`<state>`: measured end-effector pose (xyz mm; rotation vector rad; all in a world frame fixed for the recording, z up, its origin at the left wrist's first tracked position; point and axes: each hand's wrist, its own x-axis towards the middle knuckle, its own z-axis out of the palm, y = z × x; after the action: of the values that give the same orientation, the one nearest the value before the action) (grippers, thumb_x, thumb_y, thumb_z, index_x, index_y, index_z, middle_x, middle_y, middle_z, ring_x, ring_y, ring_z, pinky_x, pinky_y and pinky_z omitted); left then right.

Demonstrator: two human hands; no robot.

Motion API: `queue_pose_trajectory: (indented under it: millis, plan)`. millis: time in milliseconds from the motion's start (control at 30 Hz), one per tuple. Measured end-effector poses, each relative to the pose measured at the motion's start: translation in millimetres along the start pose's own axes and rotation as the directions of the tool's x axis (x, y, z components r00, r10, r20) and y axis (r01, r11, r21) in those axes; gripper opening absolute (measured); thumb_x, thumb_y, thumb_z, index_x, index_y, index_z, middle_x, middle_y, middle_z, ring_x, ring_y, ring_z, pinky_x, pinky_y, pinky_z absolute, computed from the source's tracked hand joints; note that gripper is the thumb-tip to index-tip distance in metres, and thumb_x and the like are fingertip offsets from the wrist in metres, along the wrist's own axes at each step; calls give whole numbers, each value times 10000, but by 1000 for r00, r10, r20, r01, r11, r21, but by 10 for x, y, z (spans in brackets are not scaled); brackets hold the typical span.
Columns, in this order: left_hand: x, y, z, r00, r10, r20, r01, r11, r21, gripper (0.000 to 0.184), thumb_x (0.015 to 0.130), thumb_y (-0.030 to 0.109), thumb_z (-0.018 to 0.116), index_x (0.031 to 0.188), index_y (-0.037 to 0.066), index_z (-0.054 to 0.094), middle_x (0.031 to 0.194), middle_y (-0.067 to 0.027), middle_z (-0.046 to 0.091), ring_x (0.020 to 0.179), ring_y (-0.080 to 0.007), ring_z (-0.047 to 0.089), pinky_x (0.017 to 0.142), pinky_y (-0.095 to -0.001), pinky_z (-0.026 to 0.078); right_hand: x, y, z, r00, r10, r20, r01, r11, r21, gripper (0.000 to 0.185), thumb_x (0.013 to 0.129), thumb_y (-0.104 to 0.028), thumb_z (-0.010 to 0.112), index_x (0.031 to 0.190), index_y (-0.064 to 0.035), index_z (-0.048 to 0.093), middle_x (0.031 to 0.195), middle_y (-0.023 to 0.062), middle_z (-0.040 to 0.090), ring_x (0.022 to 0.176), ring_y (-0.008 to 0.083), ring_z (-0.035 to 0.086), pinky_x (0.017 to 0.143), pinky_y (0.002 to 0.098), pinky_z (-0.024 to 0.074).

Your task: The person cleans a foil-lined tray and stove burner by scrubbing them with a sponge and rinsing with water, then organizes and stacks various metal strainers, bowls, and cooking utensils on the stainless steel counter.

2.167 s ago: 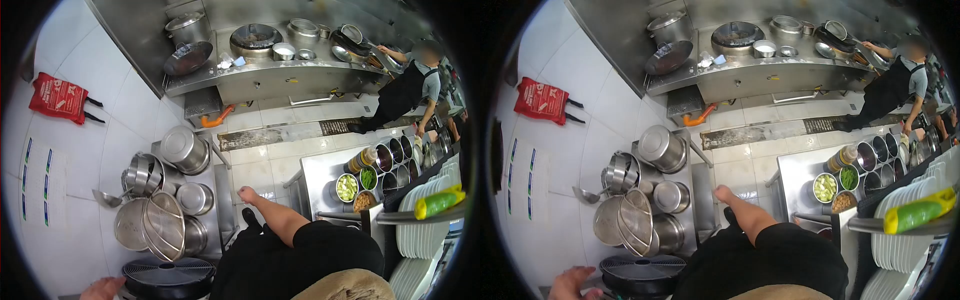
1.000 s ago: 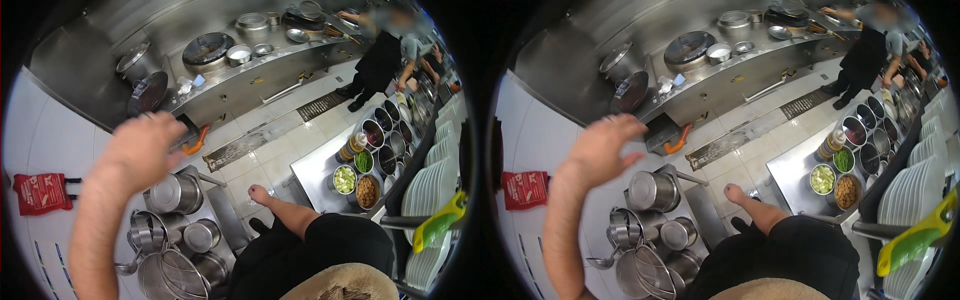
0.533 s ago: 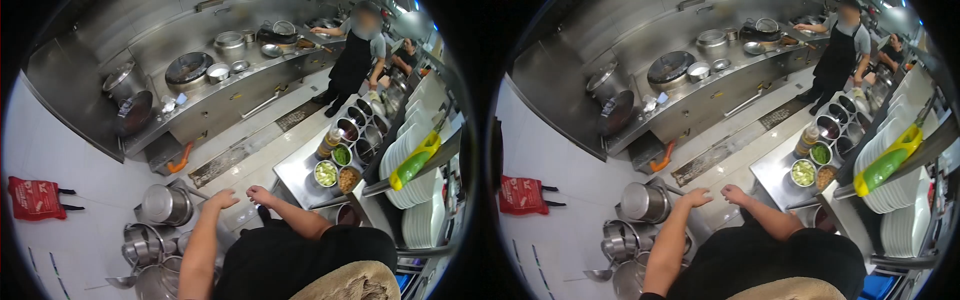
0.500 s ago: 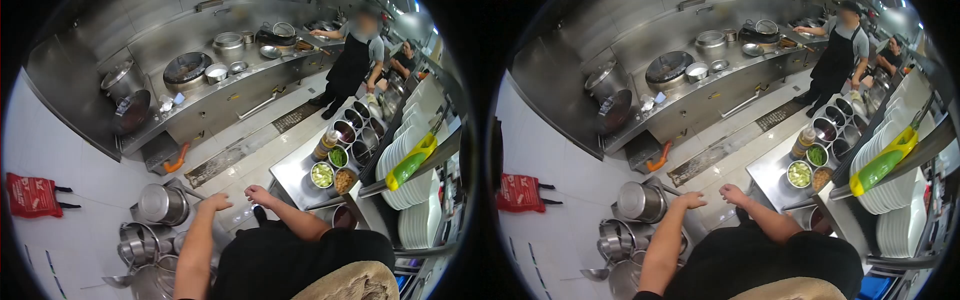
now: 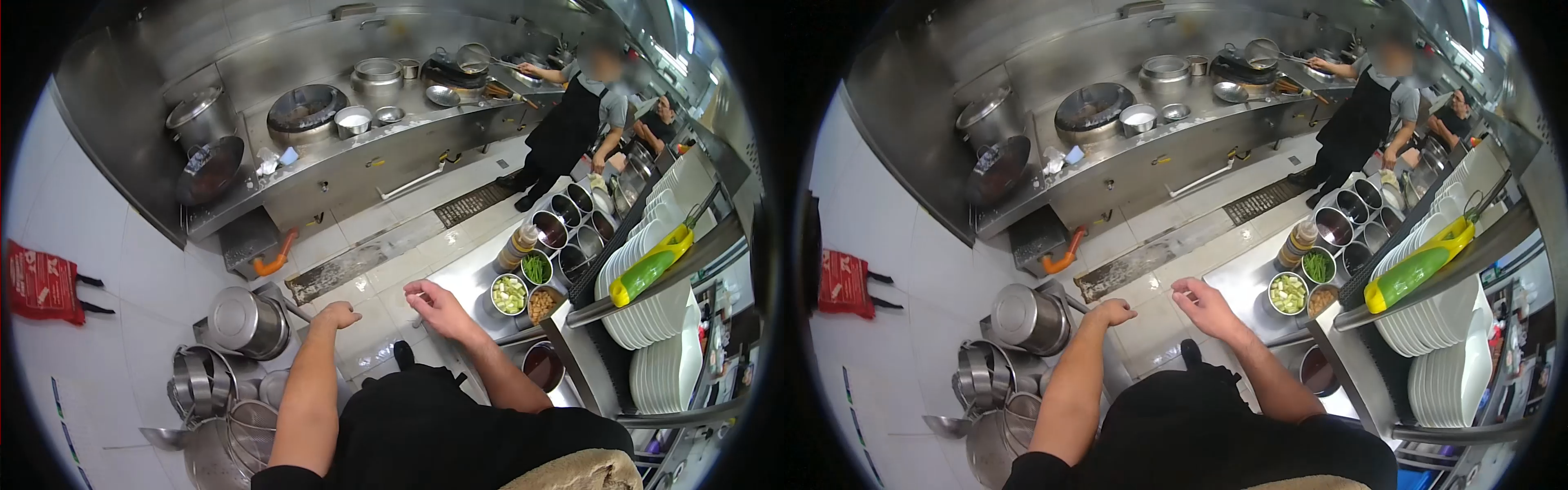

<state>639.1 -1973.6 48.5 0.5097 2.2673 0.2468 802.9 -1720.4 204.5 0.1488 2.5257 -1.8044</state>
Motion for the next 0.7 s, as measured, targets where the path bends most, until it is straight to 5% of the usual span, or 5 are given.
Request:
queue_pose_trajectory:
  millis: [233, 333, 433, 700]
  plan:
    - [196, 28, 603, 999, 11, 36, -7, 991, -133, 559, 898, 500, 635, 1244, 64, 687, 1262, -184, 674, 1186, -327, 631, 1001, -429, 501, 34, 220, -222, 996, 77, 46, -58, 943, -328, 422, 945, -304, 665, 1242, -7, 626, 1125, 175, 687, 953, 291, 685, 852, 379, 552]
    - [46, 52, 728, 997, -16, 71, 29, 983, -183, 549, 900, 501, 631, 1209, 53, 707, 1239, -188, 686, 1180, -325, 635, 994, -430, 504, 55, 308, -104, 989, -32, 141, 124, 694, -709, 446, 944, -342, 638, 1243, -11, 631, 1164, 210, 675, 1015, 364, 675, 905, 439, 539]
    - [195, -176, 985, 992, -28, 123, 44, 991, -125, 551, 900, 505, 628, 1194, 48, 717, 1243, -189, 686, 1186, -325, 633, 1005, -429, 498, 232, 501, -3, 957, 81, 278, 136, 722, -679, 508, 938, -418, 612, 1239, -9, 634, 1181, 227, 673, 1071, 400, 656, 941, 479, 518]
    - [150, -326, 788, 998, -56, 25, 58, 992, -115, 548, 898, 504, 632, 1193, 51, 720, 1219, -183, 698, 1133, -331, 660, 993, -422, 505, 864, 837, -25, 844, 535, 27, -247, 433, -867, 575, 896, -515, 596, 1164, -21, 717, 1254, 178, 686, 1180, 324, 650, 975, 413, 523]
